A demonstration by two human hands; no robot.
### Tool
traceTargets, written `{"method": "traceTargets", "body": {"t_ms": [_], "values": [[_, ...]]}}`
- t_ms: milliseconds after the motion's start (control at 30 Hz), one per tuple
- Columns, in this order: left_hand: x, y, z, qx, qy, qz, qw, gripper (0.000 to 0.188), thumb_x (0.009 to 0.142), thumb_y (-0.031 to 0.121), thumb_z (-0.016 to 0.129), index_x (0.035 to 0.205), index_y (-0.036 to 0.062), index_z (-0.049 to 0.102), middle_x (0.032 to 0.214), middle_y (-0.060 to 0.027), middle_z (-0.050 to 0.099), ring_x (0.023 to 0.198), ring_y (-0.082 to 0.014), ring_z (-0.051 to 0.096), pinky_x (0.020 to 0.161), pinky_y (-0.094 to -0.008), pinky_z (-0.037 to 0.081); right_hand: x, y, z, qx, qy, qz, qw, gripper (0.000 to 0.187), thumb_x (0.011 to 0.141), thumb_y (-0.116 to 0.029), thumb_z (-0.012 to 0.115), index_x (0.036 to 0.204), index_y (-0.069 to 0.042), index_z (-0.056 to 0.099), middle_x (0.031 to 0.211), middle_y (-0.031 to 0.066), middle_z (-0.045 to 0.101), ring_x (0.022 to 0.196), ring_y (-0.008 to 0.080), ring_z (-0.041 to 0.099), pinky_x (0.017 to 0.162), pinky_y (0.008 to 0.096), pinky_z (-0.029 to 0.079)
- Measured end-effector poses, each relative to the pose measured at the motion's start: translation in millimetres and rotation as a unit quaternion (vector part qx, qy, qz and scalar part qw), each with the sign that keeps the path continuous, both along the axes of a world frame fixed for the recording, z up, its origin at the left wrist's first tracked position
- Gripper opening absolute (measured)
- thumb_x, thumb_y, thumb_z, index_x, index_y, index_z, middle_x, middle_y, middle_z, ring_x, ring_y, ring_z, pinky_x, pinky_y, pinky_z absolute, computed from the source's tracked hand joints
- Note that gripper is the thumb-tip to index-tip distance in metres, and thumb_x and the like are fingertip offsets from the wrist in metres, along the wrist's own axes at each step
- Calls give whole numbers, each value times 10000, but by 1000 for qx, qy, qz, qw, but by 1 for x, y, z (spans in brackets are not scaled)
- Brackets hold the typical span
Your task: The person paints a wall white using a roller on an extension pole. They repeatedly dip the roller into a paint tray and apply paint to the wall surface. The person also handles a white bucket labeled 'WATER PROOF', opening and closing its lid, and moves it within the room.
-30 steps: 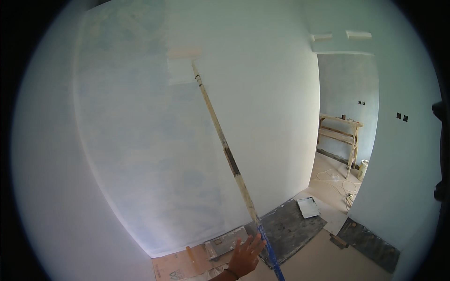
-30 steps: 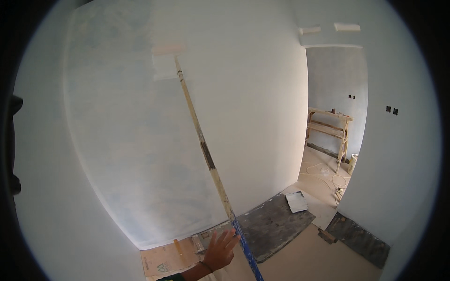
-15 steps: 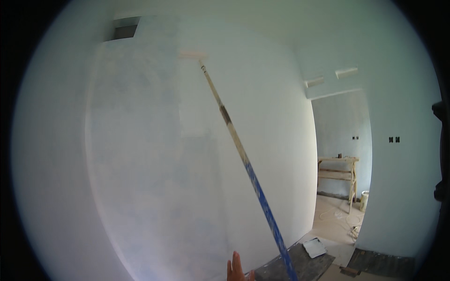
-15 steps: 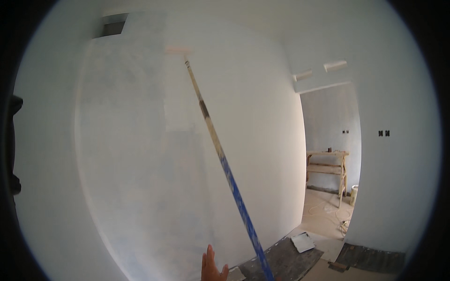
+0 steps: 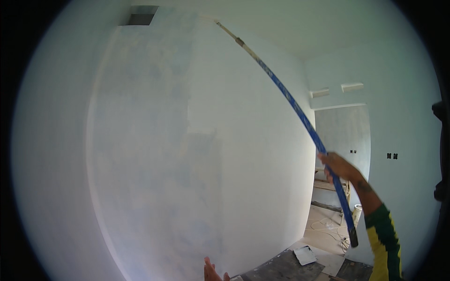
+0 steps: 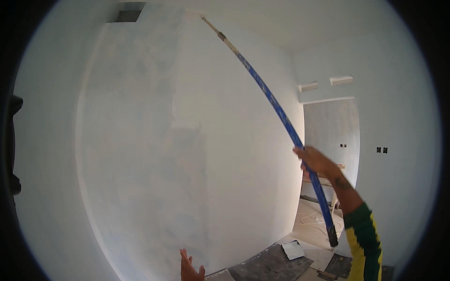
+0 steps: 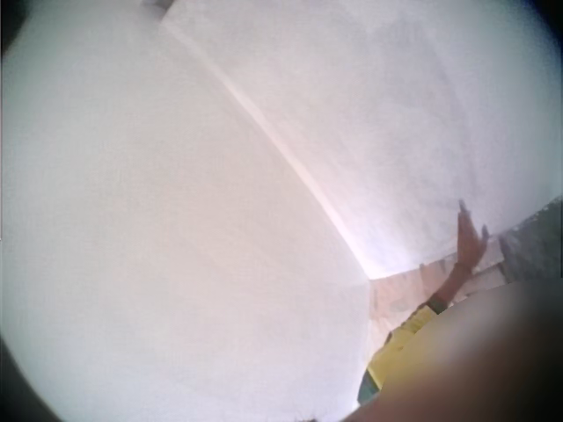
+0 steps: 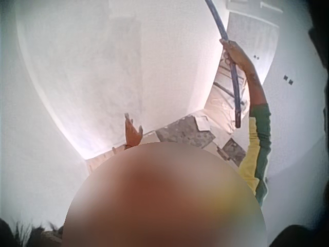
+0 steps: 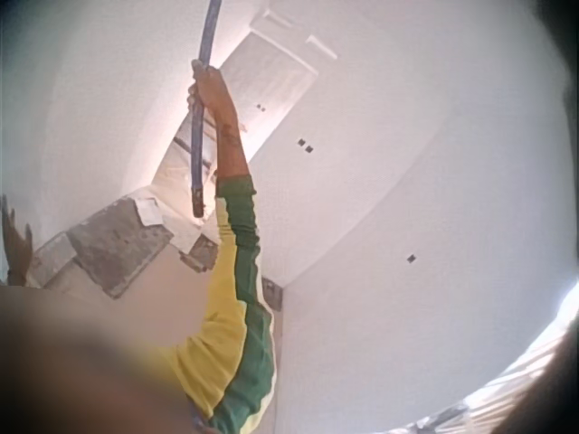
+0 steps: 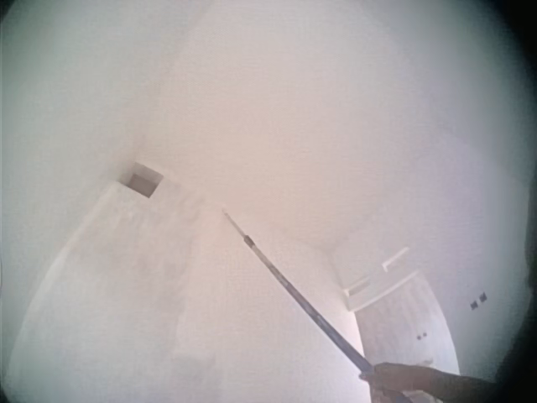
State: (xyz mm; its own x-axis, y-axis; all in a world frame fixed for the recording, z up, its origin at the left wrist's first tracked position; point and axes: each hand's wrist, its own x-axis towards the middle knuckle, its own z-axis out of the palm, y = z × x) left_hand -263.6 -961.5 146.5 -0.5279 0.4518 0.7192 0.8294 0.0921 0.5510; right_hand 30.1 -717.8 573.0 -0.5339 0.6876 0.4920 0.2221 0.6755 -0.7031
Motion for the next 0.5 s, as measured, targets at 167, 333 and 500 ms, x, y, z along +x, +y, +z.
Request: {"method": "traceTargets", "body": {"t_ms": [167, 333, 500], "values": [[19, 33, 11, -19, 22, -17, 999, 850, 877, 208, 604, 1491, -72, 86, 1513, -306, 240, 1306, -397, 429, 1139, -442, 291, -8, -17, 59, 42, 4, 16, 999, 480, 951, -502, 519, 916, -29, 443, 622, 27, 487, 434, 96, 499, 386, 264, 467], [37, 83, 51, 32, 3, -140, 990, 913, 849, 222, 610, 1505, -37, 29, 1546, -278, 151, 1416, -382, 267, 1163, -507, 171, 0, -46, 44, 34, -14, -8, 999, 448, 965, -455, 506, 969, -13, 435, 651, 34, 497, 457, 97, 514, 402, 272, 482], [72, 109, 127, 89, 89, -173, 977, 905, 896, 241, 576, 1505, -31, -36, 1553, -293, 99, 1392, -401, 323, 1166, -514, 151, 59, -55, -39, -22, -61, -11, 998, 490, 963, -474, 523, 1002, 6, 433, 656, 57, 521, 457, 123, 544, 405, 296, 494]]}}
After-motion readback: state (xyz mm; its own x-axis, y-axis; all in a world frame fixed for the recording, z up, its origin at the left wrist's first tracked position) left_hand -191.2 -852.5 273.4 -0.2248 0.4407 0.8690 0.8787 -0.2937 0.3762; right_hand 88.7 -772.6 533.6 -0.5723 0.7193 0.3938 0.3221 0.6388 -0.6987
